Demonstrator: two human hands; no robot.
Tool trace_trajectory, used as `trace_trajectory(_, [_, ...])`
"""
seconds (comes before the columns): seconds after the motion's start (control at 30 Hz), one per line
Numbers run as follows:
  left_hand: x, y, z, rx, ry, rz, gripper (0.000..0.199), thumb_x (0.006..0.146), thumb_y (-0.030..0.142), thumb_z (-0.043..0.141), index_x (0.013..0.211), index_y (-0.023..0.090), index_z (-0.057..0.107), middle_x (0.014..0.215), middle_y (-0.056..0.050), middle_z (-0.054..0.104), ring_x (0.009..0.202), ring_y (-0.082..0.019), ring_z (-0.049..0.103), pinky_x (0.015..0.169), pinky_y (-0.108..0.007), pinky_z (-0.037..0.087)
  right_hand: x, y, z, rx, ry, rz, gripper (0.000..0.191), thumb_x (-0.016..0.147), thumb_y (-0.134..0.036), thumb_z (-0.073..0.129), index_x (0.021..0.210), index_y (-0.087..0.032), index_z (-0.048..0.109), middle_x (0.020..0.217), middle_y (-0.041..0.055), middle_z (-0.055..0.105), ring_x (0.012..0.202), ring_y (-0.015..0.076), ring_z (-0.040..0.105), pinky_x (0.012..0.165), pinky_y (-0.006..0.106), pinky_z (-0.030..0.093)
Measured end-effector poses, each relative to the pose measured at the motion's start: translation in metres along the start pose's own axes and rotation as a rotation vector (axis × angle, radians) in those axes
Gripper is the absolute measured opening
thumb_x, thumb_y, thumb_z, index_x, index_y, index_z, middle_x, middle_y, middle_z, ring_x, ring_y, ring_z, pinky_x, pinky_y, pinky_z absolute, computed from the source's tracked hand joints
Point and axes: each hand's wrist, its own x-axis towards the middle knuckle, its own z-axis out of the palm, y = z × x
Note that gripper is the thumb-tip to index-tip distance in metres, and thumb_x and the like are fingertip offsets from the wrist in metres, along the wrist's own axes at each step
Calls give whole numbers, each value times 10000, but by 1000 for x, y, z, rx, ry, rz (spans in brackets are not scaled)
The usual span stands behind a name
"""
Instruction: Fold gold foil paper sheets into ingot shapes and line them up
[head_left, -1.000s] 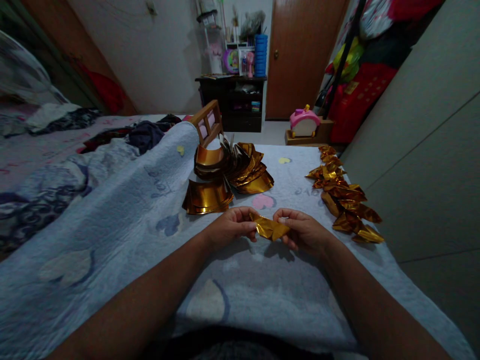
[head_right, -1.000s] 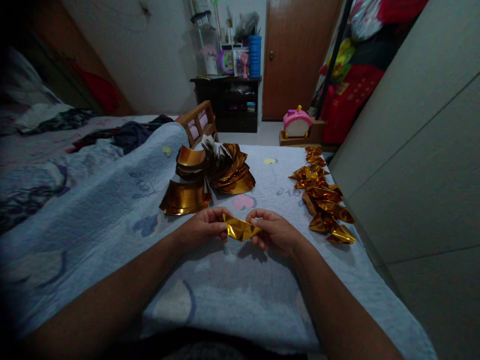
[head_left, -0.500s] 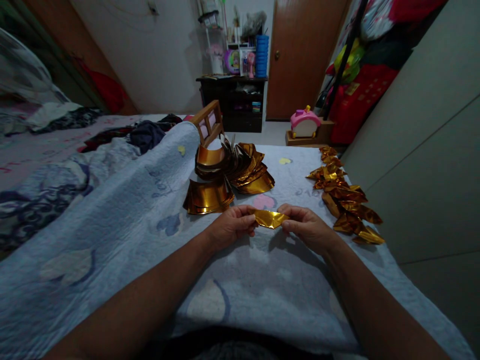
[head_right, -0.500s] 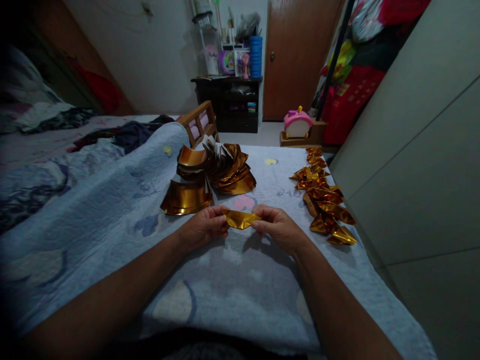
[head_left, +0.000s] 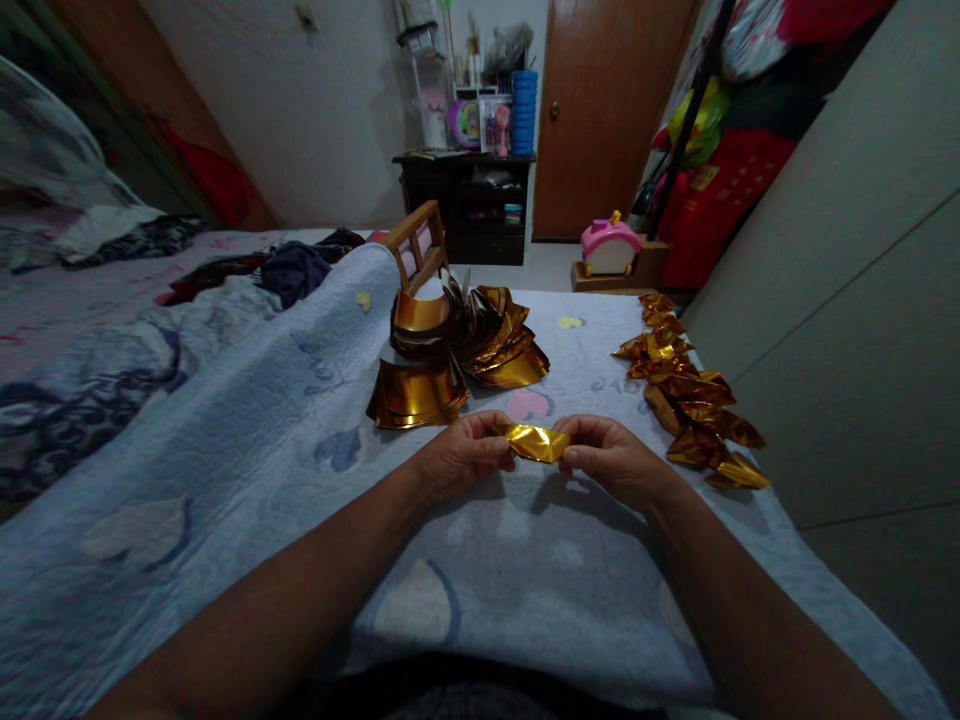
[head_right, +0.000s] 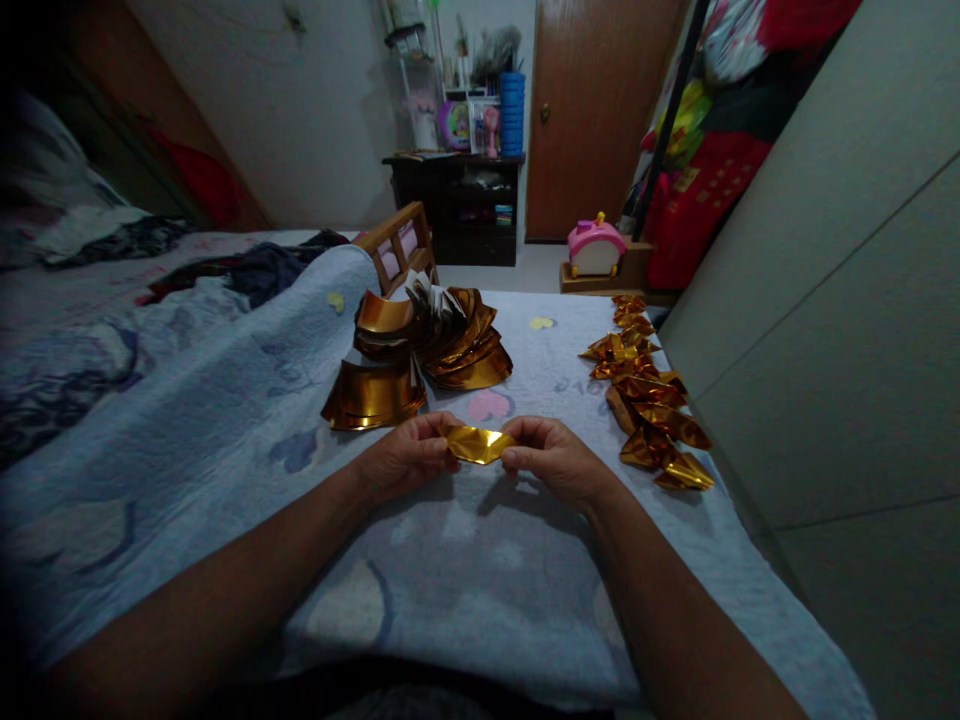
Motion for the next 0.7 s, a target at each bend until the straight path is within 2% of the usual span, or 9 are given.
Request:
trace_trajectory(0.23, [0, -1, 0, -22, -8, 8, 348, 655, 222, 915, 891, 131, 676, 901, -37, 728, 795, -137, 695, 714, -230, 557, 1, 2, 1, -2, -31, 33, 264, 706, -344, 869, 818, -167, 709, 772, 1, 653, 649, 103, 569, 611, 238, 471])
trace_trajectory(0.4, [-1, 0, 1, -26, -34, -8, 342, 673, 227, 904, 914, 131, 680, 902, -44, 737, 793, -146, 707, 722, -244, 575, 0, 1, 2, 6, -51, 3, 256, 706, -362, 869, 807, -174, 728, 777, 4, 658, 654, 109, 570, 611, 241, 479])
trace_trajectory(0.7, [0, -1, -1, 14, -56, -7, 339, 663, 240, 911, 879, 124, 677, 864, -40, 727, 747, -137, 700, 691, -230, 565, -1, 0, 1, -31, -82, 2, 219, 742, -338, 843, 816, -168, 726, 803, 4, 659, 660, 101, 570, 632, 240, 472])
